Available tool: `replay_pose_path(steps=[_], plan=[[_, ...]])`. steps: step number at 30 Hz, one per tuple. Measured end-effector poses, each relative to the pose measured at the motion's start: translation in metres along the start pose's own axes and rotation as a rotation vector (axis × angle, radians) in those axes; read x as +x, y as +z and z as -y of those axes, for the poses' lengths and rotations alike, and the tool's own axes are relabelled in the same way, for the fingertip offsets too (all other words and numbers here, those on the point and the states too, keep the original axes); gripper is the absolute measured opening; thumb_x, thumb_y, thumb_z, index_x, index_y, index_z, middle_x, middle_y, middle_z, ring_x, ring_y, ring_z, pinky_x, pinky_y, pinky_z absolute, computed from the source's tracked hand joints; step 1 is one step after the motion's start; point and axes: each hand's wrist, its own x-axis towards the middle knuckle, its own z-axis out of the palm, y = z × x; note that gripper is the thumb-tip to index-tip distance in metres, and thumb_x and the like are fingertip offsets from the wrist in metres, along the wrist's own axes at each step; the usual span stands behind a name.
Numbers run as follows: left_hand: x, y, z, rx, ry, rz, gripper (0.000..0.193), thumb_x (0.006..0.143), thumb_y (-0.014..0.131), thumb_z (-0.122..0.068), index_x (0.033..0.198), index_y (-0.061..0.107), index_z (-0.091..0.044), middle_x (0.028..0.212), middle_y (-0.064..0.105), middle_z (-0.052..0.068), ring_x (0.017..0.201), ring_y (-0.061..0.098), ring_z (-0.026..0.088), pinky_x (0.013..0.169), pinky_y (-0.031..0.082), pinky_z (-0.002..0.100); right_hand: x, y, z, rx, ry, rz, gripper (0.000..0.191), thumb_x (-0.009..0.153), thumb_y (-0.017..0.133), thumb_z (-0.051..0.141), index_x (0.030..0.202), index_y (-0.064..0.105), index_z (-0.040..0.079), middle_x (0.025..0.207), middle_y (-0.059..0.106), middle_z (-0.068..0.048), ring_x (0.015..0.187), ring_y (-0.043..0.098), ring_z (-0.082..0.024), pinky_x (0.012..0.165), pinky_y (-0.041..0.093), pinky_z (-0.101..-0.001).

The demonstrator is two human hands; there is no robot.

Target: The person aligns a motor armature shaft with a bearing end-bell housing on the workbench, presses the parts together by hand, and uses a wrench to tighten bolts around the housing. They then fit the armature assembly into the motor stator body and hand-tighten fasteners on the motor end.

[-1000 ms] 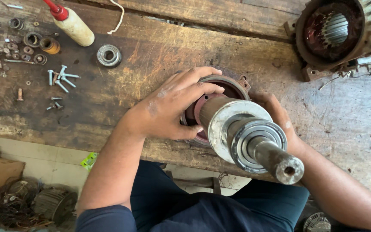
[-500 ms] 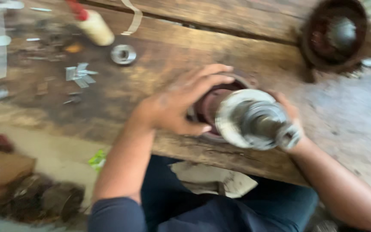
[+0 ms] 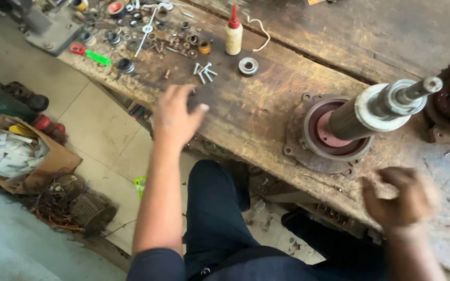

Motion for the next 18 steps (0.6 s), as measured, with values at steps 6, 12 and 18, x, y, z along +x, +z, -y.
replay_pose_path(steps=[6, 12, 18], plan=[[0.023, 0.010, 0.063, 0.050, -0.034, -0.044, 0.025, 0.081, 0.084, -0.023, 0.105, 0.075, -0.018, 0.104, 0.069, 0.006, 0.101, 0.065, 0.032, 0.086, 0.053, 0.046, 0.050, 0.040, 0.116, 0.248, -0.062, 0.141, 0.027, 0.075, 0.086, 0.007, 0.095, 0.068, 0.004, 0.088, 0.067, -0.012, 0.071, 0.066, -0.027, 0.059, 0.051, -0.0374], [-0.004, 0.010, 0.054, -0.150, 0.088, -0.180, 0.012, 0.088, 0.078, -0.011, 0.098, 0.072, -0.009, 0.102, 0.069, 0.009, 0.098, 0.066, 0.032, 0.086, 0.052, 0.044, 0.088, 0.081, 0.161, 0.316, 0.022, 0.236, 0.025, 0.080, 0.083, 0.012, 0.100, 0.069, 0.005, 0.092, 0.066, -0.012, 0.078, 0.067, -0.032, 0.064, 0.053, -0.0407], [-0.062, 0.012, 0.037, -0.643, -0.218, -0.069, 0.012, 0.095, 0.073, -0.010, 0.106, 0.071, -0.004, 0.087, 0.068, 0.008, 0.075, 0.062, 0.017, 0.069, 0.051, 0.030, 0.137, 0.162, 0.182, 0.478, 0.259, 0.387, 0.029, 0.085, 0.080, 0.016, 0.110, 0.069, 0.007, 0.098, 0.068, -0.013, 0.078, 0.069, -0.030, 0.068, 0.055, -0.0410]])
